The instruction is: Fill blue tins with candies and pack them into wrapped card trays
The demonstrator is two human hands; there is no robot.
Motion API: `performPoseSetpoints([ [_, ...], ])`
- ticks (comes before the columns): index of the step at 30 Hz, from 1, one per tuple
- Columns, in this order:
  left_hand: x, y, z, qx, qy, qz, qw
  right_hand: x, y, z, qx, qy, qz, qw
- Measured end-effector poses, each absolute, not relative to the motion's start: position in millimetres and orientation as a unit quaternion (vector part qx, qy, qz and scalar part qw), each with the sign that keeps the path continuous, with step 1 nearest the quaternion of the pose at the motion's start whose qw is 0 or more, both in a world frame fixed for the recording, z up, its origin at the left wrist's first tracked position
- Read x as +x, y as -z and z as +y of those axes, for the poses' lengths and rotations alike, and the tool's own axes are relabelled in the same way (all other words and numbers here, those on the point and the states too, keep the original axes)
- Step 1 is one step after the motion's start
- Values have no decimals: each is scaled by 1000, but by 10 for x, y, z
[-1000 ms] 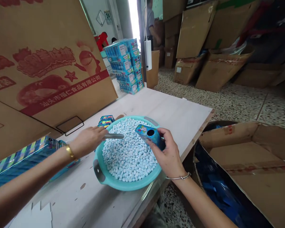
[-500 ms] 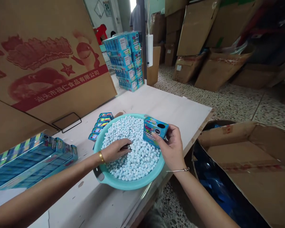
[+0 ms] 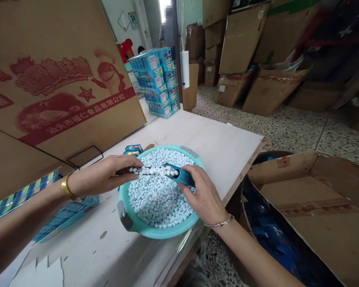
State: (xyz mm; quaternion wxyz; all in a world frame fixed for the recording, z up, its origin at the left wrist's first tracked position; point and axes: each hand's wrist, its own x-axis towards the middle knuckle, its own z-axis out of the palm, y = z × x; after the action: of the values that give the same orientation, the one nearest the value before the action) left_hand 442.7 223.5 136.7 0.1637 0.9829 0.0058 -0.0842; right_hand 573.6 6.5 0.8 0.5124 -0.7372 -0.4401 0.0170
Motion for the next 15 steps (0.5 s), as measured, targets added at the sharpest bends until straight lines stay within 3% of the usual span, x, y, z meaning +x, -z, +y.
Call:
performPoseSetpoints([
  [7,4694,-1763,1922,987,151,38,40,5611,31,144,-725,-17,-462,510],
  [15,4648,-1909,1730,984,118,-7,-131,5661,91,113,-728,8,-425,537],
])
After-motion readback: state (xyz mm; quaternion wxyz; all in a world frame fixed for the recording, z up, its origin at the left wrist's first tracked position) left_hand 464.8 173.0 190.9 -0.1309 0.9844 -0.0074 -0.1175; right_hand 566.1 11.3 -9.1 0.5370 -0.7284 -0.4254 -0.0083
